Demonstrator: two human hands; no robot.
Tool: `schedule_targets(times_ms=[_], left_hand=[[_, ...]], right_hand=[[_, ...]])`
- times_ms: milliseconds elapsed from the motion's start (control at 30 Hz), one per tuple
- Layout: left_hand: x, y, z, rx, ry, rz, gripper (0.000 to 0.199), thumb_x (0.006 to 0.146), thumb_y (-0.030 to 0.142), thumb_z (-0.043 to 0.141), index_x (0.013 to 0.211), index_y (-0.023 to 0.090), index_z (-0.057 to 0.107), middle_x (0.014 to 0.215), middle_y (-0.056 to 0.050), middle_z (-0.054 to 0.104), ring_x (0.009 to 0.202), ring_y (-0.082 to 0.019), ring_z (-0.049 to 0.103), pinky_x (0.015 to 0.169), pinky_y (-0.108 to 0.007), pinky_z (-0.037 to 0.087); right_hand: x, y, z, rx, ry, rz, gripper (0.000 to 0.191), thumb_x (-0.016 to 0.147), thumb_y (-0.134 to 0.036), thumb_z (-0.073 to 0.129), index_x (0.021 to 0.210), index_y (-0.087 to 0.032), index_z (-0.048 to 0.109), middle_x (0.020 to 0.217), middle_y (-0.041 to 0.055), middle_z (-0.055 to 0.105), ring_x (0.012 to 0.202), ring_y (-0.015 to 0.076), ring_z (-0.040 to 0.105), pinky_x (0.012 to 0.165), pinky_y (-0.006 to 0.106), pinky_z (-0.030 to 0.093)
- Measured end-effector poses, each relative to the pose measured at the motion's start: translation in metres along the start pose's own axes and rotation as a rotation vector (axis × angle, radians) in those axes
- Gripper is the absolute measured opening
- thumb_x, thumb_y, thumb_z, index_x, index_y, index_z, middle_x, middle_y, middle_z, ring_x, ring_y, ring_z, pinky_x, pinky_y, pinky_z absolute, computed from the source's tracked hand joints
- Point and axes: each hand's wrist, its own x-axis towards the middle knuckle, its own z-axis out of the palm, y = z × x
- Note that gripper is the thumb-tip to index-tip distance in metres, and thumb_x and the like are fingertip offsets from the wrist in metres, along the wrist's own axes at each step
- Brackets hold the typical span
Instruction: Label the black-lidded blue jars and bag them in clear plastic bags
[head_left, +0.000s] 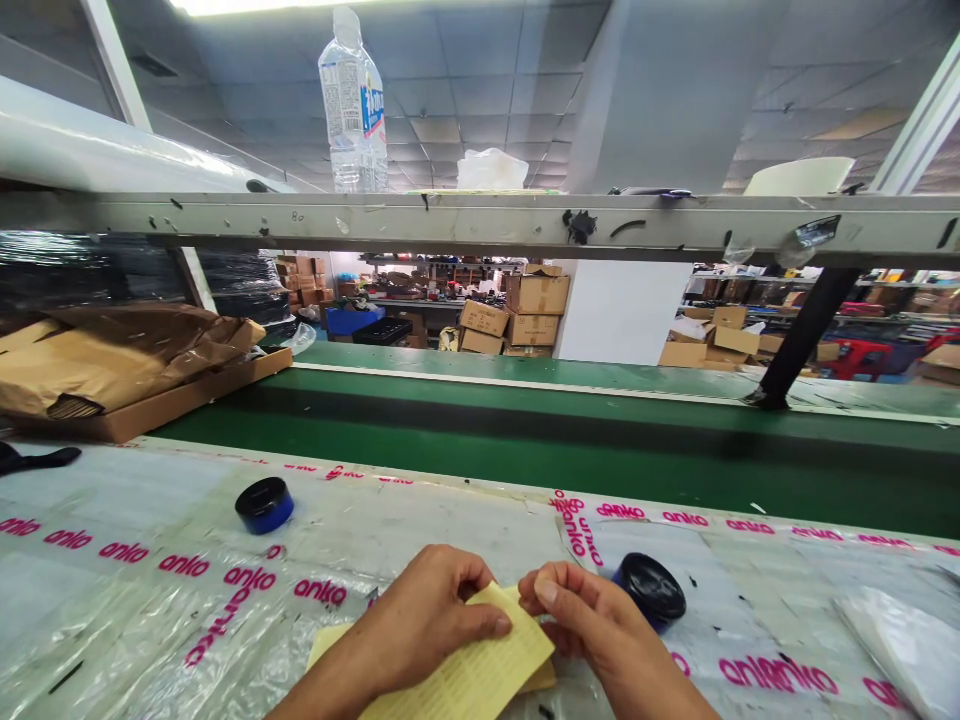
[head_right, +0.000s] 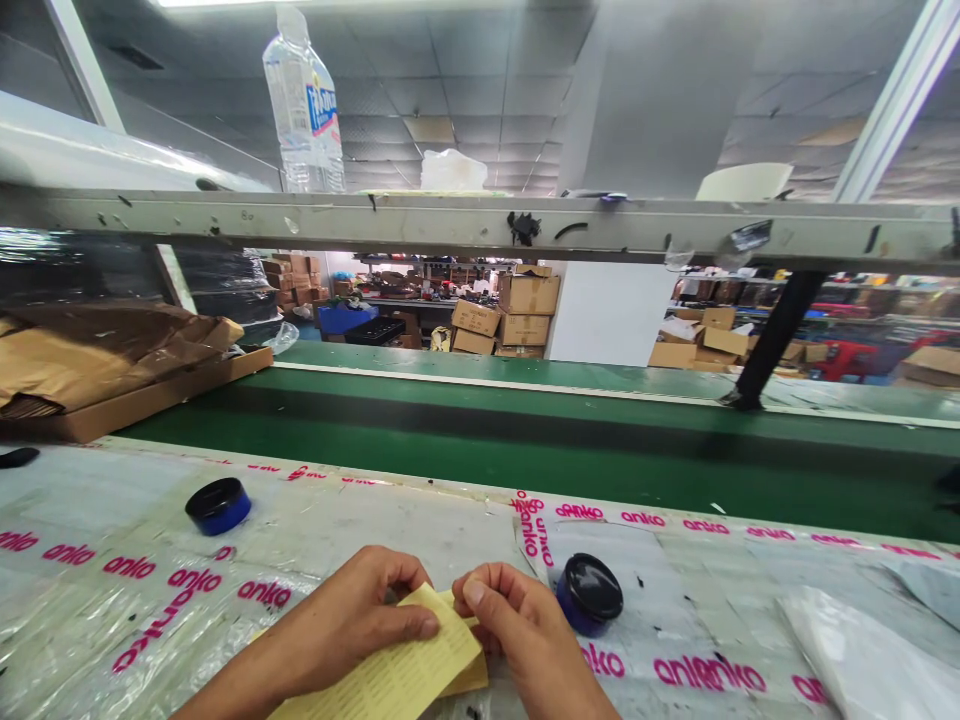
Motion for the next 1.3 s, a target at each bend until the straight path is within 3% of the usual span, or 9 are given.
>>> schedule_targets(times_ms=[133,267,433,533,733,900,1033,1200,1300], left_hand=[[-0.002,0.004,-0.005,0.115,0.082,0.113,0.010,0.079,0.029,0.065,0.087,0.024,0.070,0.083,0.004,0.068,0.082,-0.017,0.059,0.070,-0.026,0.040],[-0.001,-0.005,-0.007,0.138,0.189,0.187,0.029,0.081,0.021,0.059,0.108,0.029,0.066,0.107,0.003,0.069,0.103,-0.020,0.061,0.093,-0.032,0.044],[0.009,-0.027,-0.004,0.390,0.323,0.254,0.038,0.086,0.031,0.059,0.124,0.033,0.060,0.133,-0.004,0.058,0.119,-0.029,0.056,0.104,-0.049,0.044],[0.017,-0.016,0.004,0.451,0.395,0.330,0.035,0.088,0.039,0.062,0.122,0.032,0.061,0.142,-0.005,0.052,0.126,-0.033,0.052,0.107,-0.055,0.043],[0.051,0.040,0.047,0.446,0.161,0.500,0.045,0.084,0.027,0.068,0.128,0.028,0.058,0.144,-0.007,0.052,0.133,-0.030,0.048,0.113,-0.051,0.039],[0.086,0.068,0.085,0.382,-0.013,0.441,0.072,0.076,0.025,0.074,0.143,0.016,0.047,0.147,-0.016,0.050,0.135,-0.033,0.046,0.114,-0.047,0.038],[0.102,0.074,0.102,0.408,-0.028,0.382,0.088,0.069,0.020,0.077,0.149,0.012,0.040,0.152,-0.018,0.045,0.139,-0.034,0.042,0.117,-0.046,0.034],[0.107,0.072,0.111,0.398,0.009,0.303,0.066,0.068,0.026,0.077,0.130,0.018,0.056,0.123,-0.014,0.067,0.113,-0.036,0.063,0.095,-0.045,0.047],[0.103,0.073,0.115,0.395,0.064,0.265,0.058,0.065,0.027,0.079,0.118,0.021,0.058,0.110,-0.009,0.070,0.100,-0.034,0.066,0.082,-0.040,0.047]], right_hand=[[-0.001,-0.001,-0.003,0.014,0.107,0.015,0.040,0.072,-0.057,0.079,0.077,-0.019,0.066,0.088,0.0026,0.064,0.076,0.0164,0.058,0.068,0.026,0.046],[-0.012,-0.016,-0.010,-0.104,0.235,-0.092,0.037,0.076,-0.057,0.076,0.079,-0.020,0.067,0.092,0.0022,0.066,0.076,0.0155,0.056,0.070,0.026,0.046],[-0.023,-0.038,-0.042,-0.191,0.522,-0.214,0.039,0.078,-0.060,0.073,0.088,-0.022,0.072,0.086,0.0005,0.066,0.073,0.0148,0.054,0.071,0.027,0.044],[-0.026,-0.044,-0.061,-0.083,0.622,-0.250,0.039,0.073,-0.058,0.078,0.085,-0.021,0.073,0.090,0.0025,0.067,0.084,0.0187,0.057,0.072,0.028,0.046],[-0.030,-0.042,-0.077,0.121,0.601,-0.244,0.037,0.070,-0.052,0.082,0.087,-0.020,0.076,0.102,0.0072,0.069,0.101,0.0257,0.059,0.070,0.030,0.050],[-0.041,-0.036,-0.091,0.139,0.626,-0.228,0.035,0.070,-0.048,0.083,0.093,-0.022,0.076,0.108,0.0064,0.069,0.105,0.0276,0.060,0.073,0.032,0.049],[-0.048,-0.028,-0.104,0.089,0.701,-0.183,0.042,0.068,-0.051,0.084,0.100,-0.025,0.076,0.109,0.0029,0.069,0.097,0.0239,0.059,0.077,0.032,0.046],[-0.044,-0.019,-0.109,0.111,0.743,-0.167,0.047,0.063,-0.051,0.087,0.100,-0.024,0.076,0.117,0.0023,0.068,0.086,0.0193,0.056,0.079,0.034,0.045],[-0.040,-0.014,-0.105,0.158,0.718,-0.171,0.046,0.061,-0.049,0.088,0.097,-0.022,0.077,0.114,0.0030,0.070,0.091,0.0215,0.058,0.082,0.035,0.046]])
